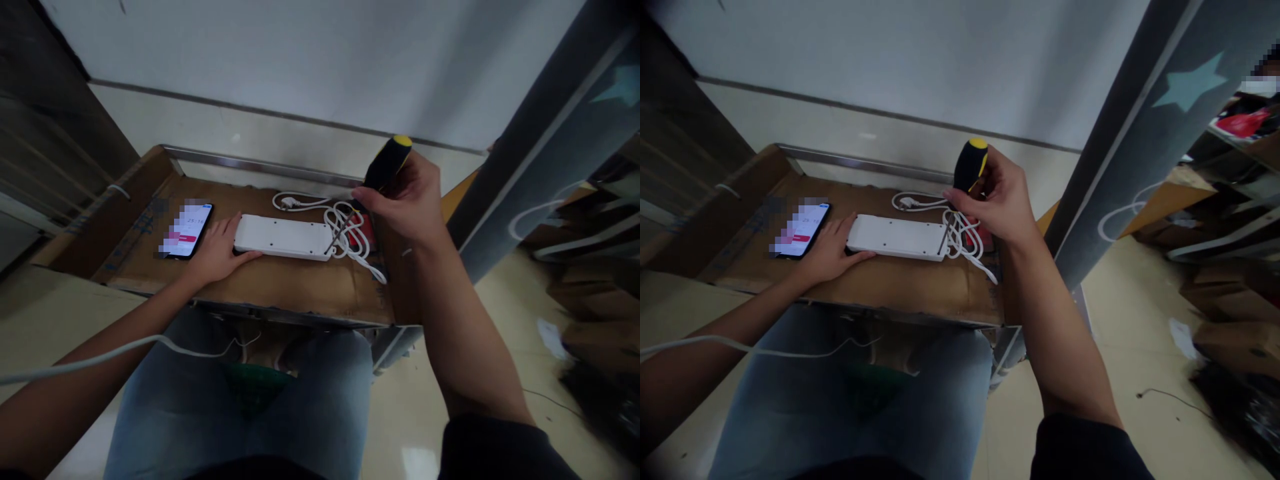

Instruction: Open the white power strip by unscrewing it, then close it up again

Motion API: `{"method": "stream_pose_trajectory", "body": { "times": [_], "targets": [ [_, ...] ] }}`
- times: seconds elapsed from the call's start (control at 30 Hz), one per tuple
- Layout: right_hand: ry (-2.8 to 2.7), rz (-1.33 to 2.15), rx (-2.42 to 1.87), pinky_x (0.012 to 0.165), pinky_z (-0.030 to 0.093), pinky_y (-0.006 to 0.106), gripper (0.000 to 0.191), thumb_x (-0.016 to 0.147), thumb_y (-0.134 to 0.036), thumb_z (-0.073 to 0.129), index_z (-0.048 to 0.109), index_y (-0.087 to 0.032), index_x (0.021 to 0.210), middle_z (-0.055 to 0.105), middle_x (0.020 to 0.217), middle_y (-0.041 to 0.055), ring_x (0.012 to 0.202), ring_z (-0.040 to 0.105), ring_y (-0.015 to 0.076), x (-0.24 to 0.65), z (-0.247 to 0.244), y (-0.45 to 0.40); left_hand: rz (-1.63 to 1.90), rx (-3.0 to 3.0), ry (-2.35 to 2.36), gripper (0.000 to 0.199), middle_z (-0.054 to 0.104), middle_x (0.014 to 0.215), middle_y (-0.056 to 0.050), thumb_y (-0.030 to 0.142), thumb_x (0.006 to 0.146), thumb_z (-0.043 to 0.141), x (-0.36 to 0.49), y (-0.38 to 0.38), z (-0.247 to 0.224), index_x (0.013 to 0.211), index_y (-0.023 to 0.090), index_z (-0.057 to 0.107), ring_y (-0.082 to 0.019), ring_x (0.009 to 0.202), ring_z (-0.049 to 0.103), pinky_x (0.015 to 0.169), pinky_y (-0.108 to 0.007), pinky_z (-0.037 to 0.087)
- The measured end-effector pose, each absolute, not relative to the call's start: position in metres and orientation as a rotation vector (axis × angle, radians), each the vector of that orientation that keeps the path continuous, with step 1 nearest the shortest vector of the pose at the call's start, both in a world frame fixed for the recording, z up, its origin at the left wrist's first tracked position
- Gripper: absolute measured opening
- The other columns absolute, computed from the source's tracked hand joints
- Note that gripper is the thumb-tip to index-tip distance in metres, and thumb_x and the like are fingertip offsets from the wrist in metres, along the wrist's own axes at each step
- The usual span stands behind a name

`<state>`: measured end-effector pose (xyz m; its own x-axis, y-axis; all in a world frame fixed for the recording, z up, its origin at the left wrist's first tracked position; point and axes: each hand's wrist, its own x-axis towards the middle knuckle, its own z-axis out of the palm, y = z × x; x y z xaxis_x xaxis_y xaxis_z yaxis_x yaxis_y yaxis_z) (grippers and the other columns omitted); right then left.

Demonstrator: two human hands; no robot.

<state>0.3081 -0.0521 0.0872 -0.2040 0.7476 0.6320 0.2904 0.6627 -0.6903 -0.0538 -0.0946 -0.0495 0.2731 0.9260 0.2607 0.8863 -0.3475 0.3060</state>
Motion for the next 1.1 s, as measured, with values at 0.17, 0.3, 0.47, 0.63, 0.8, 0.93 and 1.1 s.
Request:
{"method": "stream_pose_trajectory", "body": {
  "times": [0.17, 0.3, 0.47, 0.63, 0.8, 0.93, 1.1],
  "targets": [
    [-1.81, 0.756, -0.764, 0.065, 0.051, 0.035, 0.041, 0.074, -0.062, 0.084, 0.07, -0.027, 0.091, 0.068, 0.08, -0.0005, 0.07, 0.058, 0.0154, 0.311, 0.088, -0.049, 0.603, 2.422, 1.736, 0.111, 0.052, 0.155, -0.027, 0.088, 0.09, 0.048, -0.053, -0.095, -0.048, 0.166, 0.008, 0.03, -0.046, 0.144, 0.049, 0.124, -0.061, 0.038],
    [-1.736, 0.815, -0.677, 0.063, 0.05, 0.034, 0.047, 0.071, -0.062, 0.085, 0.066, -0.028, 0.096, 0.065, 0.076, -0.0021, 0.068, 0.06, 0.0157, 0.308, 0.086, -0.048, 0.614, 2.422, 1.728, 0.109, 0.051, 0.157, -0.026, 0.086, 0.091, 0.05, -0.053, -0.095, -0.048, 0.166, 0.011, 0.03, -0.045, 0.145, 0.049, 0.124, -0.061, 0.038],
    [-1.733, 0.569, -0.883, 0.058, 0.043, 0.031, 0.038, 0.079, -0.055, 0.083, 0.062, -0.023, 0.08, 0.057, 0.069, -0.0023, 0.063, 0.05, 0.0119, 0.301, 0.089, -0.056, 0.612, 2.413, 1.725, 0.109, 0.05, 0.157, -0.027, 0.084, 0.091, 0.054, -0.053, -0.095, -0.048, 0.167, 0.01, 0.029, -0.046, 0.145, 0.048, 0.123, -0.062, 0.037],
    [-1.777, 0.322, -1.053, 0.053, 0.037, 0.029, 0.037, 0.089, -0.055, 0.075, 0.061, -0.022, 0.076, 0.055, 0.061, -0.0035, 0.057, 0.047, 0.0105, 0.306, 0.091, -0.058, 0.609, 2.41, 1.72, 0.108, 0.049, 0.158, -0.027, 0.082, 0.092, 0.055, -0.054, -0.094, -0.049, 0.167, 0.009, 0.029, -0.045, 0.145, 0.048, 0.124, -0.062, 0.037],
    [-1.764, 0.22, -1.024, 0.053, 0.033, 0.029, 0.04, 0.09, -0.051, 0.073, 0.054, -0.023, 0.068, 0.049, 0.057, -0.0047, 0.053, 0.042, 0.0092, 0.307, 0.087, -0.054, 0.716, 2.521, 1.703, 0.102, 0.039, 0.166, -0.025, 0.078, 0.09, 0.061, -0.051, -0.103, -0.041, 0.167, 0.017, 0.032, -0.046, 0.154, 0.038, 0.126, -0.065, 0.034],
    [-1.763, 0.214, -1.0, 0.053, 0.031, 0.029, 0.043, 0.089, -0.052, 0.072, 0.05, -0.023, 0.066, 0.045, 0.056, -0.005, 0.054, 0.039, 0.0093, 0.306, 0.086, -0.053, 0.732, 2.792, 1.362, 0.064, 0.041, 0.167, -0.017, 0.061, 0.098, 0.063, -0.005, -0.111, -0.029, 0.151, 0.027, 0.055, -0.04, 0.158, 0.035, 0.128, -0.063, 0.031],
    [-1.771, 0.245, -0.949, 0.055, 0.034, 0.029, 0.035, 0.091, -0.045, 0.071, 0.054, -0.024, 0.069, 0.049, 0.06, -0.0036, 0.058, 0.042, 0.0108, 0.306, 0.087, -0.052, 0.749, 2.695, 1.2, 0.073, 0.046, 0.163, -0.021, 0.065, 0.1, 0.057, 0.075, -0.085, -0.018, 0.157, 0.02, 0.052, -0.038, 0.152, 0.043, 0.125, -0.057, 0.038]
  ]
}}
